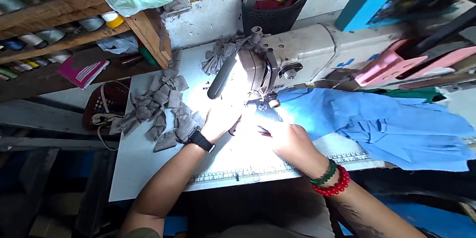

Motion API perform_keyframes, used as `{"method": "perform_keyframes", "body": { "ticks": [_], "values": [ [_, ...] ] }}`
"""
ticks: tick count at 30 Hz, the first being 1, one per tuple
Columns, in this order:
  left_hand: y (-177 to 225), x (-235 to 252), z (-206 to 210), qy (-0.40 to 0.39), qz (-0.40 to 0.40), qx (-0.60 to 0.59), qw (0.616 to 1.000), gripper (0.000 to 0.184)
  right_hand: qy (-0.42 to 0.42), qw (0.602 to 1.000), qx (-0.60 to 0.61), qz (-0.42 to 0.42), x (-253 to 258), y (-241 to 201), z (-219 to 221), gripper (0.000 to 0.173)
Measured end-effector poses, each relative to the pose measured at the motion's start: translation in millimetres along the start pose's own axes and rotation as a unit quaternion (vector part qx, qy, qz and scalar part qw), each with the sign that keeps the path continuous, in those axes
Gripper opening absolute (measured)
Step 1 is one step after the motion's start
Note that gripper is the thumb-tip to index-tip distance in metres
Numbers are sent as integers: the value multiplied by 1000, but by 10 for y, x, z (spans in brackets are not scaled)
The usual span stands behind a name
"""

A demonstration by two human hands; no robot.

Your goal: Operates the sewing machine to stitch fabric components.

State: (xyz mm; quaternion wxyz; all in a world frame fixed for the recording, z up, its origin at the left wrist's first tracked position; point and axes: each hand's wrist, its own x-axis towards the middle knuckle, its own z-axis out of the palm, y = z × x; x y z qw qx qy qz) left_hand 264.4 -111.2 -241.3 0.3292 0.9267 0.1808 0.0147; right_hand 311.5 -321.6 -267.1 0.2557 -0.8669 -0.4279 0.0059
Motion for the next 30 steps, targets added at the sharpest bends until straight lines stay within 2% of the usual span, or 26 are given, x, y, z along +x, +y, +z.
{"method": "perform_keyframes", "body": {
  "ticks": [6, 12, 16, 18, 21, 23, 25, 27, 30],
  "values": [
    [-3, 33, -44, 0, 28, 27, 999, 27, 24, 998, -37, -37, 10, 34, 70, 17],
    [3, 46, -64, -4, 38, 17, 999, 24, 44, 993, -87, -64, -10, 13, 94, 19],
    [-71, 143, -73, 1, 25, -51, 998, 25, 37, 998, -49, -29, 88, -14, 60, 19],
    [-143, 248, -66, 29, 49, 18, 998, 25, 35, 997, -52, -38, 136, -20, 50, 17],
    [-285, 295, -97, 60, 53, 46, 996, 23, 31, 988, -131, -71, 64, -36, 83, 29],
    [-404, 346, -167, 47, 23, 51, 997, 26, 5, 989, -148, -30, 1, -108, 47, 34],
    [-414, 239, -329, 6, 36, 50, 998, 27, 3, 988, -150, -26, -18, -157, 36, 32],
    [-367, 17, -480, -35, 90, 48, 994, 22, 25, 987, -147, -61, -3, -183, 91, 29],
    [-215, -320, -560, -28, 90, 15, 995, 17, 52, 981, -134, -130, 109, -285, 176, 22]
  ]
}}
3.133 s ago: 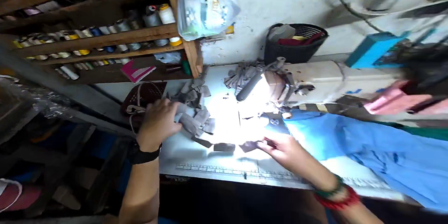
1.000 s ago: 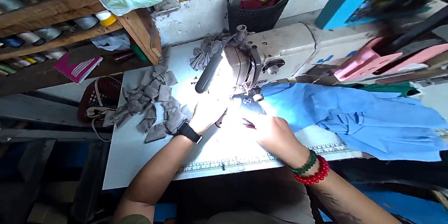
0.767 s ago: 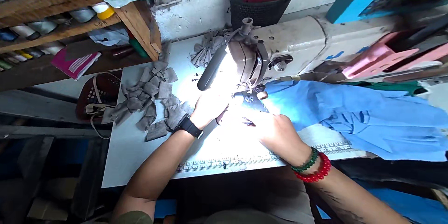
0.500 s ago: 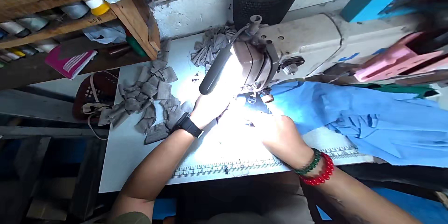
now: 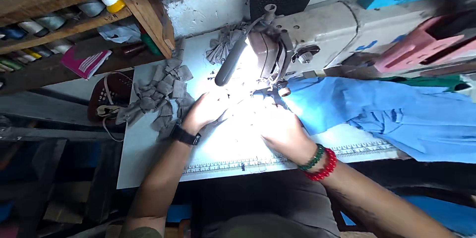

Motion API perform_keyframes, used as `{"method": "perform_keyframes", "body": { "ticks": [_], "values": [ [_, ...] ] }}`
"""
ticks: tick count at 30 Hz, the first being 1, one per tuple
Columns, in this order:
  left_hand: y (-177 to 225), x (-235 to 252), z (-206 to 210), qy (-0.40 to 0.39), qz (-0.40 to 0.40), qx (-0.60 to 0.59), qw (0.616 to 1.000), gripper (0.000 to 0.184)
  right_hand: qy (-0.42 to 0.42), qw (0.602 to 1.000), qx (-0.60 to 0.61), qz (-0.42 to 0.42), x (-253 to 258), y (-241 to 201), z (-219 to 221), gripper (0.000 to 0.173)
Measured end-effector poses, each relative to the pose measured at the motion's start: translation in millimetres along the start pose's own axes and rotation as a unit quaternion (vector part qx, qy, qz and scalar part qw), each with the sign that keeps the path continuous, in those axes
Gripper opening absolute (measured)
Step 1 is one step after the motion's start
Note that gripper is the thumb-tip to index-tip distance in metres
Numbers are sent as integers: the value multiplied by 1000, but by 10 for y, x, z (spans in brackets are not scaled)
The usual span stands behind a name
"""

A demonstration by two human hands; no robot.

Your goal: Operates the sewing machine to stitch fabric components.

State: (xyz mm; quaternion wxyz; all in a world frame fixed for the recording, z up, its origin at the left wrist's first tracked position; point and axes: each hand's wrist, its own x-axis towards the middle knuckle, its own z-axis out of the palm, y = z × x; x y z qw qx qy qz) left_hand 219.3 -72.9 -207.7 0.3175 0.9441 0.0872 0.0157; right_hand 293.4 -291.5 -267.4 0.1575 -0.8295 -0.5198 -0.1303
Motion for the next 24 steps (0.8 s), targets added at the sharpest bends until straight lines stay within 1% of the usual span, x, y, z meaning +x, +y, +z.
{"method": "perform_keyframes", "body": {
  "ticks": [3, 5, 8, 10, 12, 14, 15, 16, 17, 18, 20, 21, 23, 24],
  "values": [
    [31, -102, 78, 34, -21, 3, 999, 20, -19, 998, 52, 42, 163, -118, 54, 21],
    [-4, -92, 127, 40, -17, -13, 999, 23, -19, 997, 64, 49, 252, -145, 93, 20],
    [-43, -70, 163, 42, -19, -29, 999, 27, -40, 994, 87, 52, 337, -155, 128, 19],
    [-61, -65, 176, 42, -21, -27, 999, 26, -48, 992, 99, 56, 368, -164, 145, 19],
    [-46, -105, 161, 47, -27, -35, 998, 24, -49, 992, 102, 48, 338, -137, 159, 18],
    [-74, -128, 149, 55, -28, -51, 997, 23, -22, 989, 134, 54, 282, -83, 146, 17],
    [-84, -130, 144, 61, -13, -68, 996, 21, -30, 982, 175, 73, 258, -46, 112, 20],
    [-83, -125, 154, 65, 8, -89, 994, 18, -59, 970, 217, 92, 244, -7, 61, 25],
    [-64, -118, 180, 66, 23, -112, 991, 17, -102, 948, 276, 122, 241, 30, 2, 29],
    [-23, -114, 215, 63, 33, -136, 988, 16, -111, 929, 328, 129, 220, 66, -9, 30],
    [59, -99, 278, 59, 59, -170, 982, 15, -75, 903, 403, 126, 161, 110, -23, 25],
    [81, -90, 293, 57, 73, -175, 980, 15, -58, 896, 419, 135, 134, 139, -51, 22],
    [105, -90, 301, 51, 92, -174, 979, 13, -44, 892, 421, 159, 82, 213, -113, 21],
    [125, -98, 318, 60, 100, -178, 977, 12, -45, 891, 420, 163, 66, 241, -129, 21]
  ]
}}
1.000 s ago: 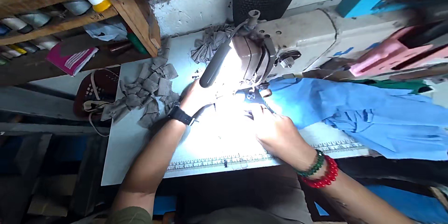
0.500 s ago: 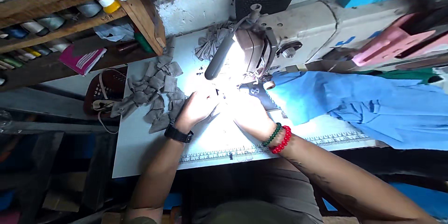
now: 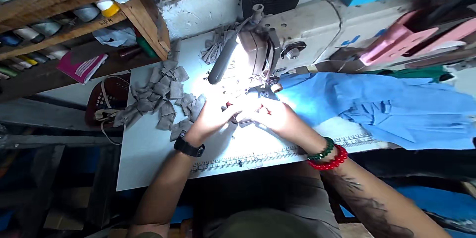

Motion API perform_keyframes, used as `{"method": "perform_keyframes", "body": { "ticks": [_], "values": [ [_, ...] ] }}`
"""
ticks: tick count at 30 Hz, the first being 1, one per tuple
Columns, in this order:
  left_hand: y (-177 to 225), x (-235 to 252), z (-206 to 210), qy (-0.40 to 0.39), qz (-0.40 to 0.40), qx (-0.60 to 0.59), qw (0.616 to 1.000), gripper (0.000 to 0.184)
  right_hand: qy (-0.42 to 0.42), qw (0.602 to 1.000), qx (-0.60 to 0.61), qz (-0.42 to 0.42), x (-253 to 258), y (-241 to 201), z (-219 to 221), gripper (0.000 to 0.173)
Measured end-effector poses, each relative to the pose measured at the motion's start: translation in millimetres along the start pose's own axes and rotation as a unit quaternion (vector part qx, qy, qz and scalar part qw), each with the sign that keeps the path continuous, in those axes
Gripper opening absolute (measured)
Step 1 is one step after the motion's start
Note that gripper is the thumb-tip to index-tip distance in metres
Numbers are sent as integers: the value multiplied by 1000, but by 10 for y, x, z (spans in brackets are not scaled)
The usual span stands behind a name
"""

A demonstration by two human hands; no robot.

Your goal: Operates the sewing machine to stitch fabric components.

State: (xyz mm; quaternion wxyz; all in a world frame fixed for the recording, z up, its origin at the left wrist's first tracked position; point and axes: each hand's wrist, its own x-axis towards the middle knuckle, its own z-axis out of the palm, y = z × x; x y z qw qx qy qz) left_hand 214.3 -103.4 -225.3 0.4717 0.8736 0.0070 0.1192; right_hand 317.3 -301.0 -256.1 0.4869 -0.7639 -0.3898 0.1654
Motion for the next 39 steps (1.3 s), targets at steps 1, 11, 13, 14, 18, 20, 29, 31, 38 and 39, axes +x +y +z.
{"method": "perform_keyframes", "body": {
  "ticks": [1, 11, 13, 14, 18, 20, 29, 31, 38, 39],
  "values": [
    [26, -13, 21, 6, 12, -4, 1000, 9, -6, 1000, 1, 0, -7, -1, -23, 19],
    [163, -65, -72, -66, -18, -61, 996, 20, -10, 996, 87, 18, 0, -13, -28, 16],
    [207, -5, -94, -129, -128, -79, 980, 25, -19, 992, 120, 28, 1, -15, -15, 14],
    [229, 21, -78, -150, -174, -83, 970, 24, -22, 991, 130, 30, 6, -14, -7, 12],
    [223, 129, 29, -109, -208, 7, 972, 22, -17, 996, 72, 55, 20, 8, -32, 14],
    [61, 219, 103, -85, -168, 57, 980, 18, -18, 997, -44, 54, -13, 63, -84, 17],
    [-200, 488, 165, -50, -159, 183, 969, 23, 42, 948, -313, -30, -235, 117, 16, 21],
    [-297, 555, 182, -44, -125, 206, 969, 22, 39, 941, -334, -40, -227, 137, 22, 19],
    [47, 380, 50, -61, -165, 51, 983, 12, 40, 984, -172, 22, -164, 111, -44, 29],
    [83, 328, 40, -51, -160, 20, 986, 10, 33, 992, -113, 37, -139, 96, -61, 26]
  ]
}}
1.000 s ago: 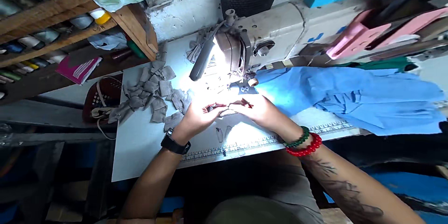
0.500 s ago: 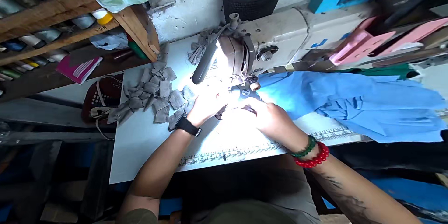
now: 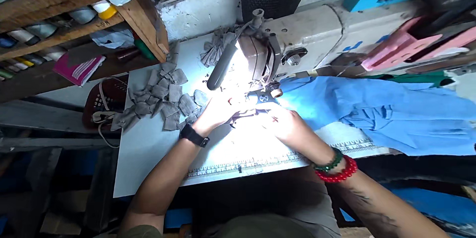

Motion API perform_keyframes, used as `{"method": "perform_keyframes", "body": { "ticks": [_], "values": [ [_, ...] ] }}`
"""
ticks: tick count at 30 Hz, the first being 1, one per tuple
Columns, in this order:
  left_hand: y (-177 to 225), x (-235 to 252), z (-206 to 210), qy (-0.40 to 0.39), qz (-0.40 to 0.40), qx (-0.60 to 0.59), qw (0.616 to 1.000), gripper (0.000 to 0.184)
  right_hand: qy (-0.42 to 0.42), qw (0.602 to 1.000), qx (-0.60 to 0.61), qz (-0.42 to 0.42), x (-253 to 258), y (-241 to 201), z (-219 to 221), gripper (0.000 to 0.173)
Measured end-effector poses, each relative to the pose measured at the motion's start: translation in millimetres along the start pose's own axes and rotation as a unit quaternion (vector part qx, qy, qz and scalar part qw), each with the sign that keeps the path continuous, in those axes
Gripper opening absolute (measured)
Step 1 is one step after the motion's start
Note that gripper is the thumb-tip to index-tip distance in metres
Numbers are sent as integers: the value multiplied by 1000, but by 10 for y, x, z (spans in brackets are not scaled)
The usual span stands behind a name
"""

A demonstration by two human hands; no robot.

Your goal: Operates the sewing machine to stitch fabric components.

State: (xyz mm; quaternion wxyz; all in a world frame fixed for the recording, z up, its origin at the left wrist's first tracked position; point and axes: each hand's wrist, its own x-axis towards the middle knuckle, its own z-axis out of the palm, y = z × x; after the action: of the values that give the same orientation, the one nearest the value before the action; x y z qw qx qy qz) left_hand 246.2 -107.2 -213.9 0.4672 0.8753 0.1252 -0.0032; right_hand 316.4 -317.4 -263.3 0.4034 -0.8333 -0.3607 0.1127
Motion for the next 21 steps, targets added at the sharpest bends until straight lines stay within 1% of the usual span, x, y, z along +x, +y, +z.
{"method": "perform_keyframes", "body": {
  "ticks": [1, 3, 4, 6, 9, 11, 13, 16, 19, 21],
  "values": [
    [-16, -33, 1, 4, 10, -16, 1000, 10, -15, 998, 61, 21, 33, -21, -14, 20],
    [-51, -81, 7, 10, 24, -26, 999, 10, -47, 977, 195, 69, 93, -94, -22, 15],
    [-40, -120, 1, 8, 25, -22, 999, 11, -56, 966, 241, 79, 112, -136, -10, 13],
    [-44, -162, -38, -32, 12, -15, 999, 13, -48, 953, 289, 72, 128, -189, 34, 11],
    [-86, -164, -67, -117, -16, -69, 991, 25, -31, 954, 296, 44, 127, -201, 92, 9],
    [-98, -171, -46, -135, -29, -111, 984, 27, -25, 958, 284, 25, 119, -183, 111, 7],
    [-113, -179, -22, -122, -31, -139, 982, 24, -23, 964, 264, 13, 113, -161, 119, 8],
    [-126, -186, 8, -82, -38, -111, 990, 20, -17, 973, 231, 6, 112, -147, 113, 13],
    [-130, -194, 35, -64, -42, -112, 991, 16, -13, 976, 217, 12, 115, -138, 98, 16],
    [-142, -182, 42, -69, -33, -109, 991, 16, -11, 977, 211, 14, 129, -114, 92, 17]
  ]
}}
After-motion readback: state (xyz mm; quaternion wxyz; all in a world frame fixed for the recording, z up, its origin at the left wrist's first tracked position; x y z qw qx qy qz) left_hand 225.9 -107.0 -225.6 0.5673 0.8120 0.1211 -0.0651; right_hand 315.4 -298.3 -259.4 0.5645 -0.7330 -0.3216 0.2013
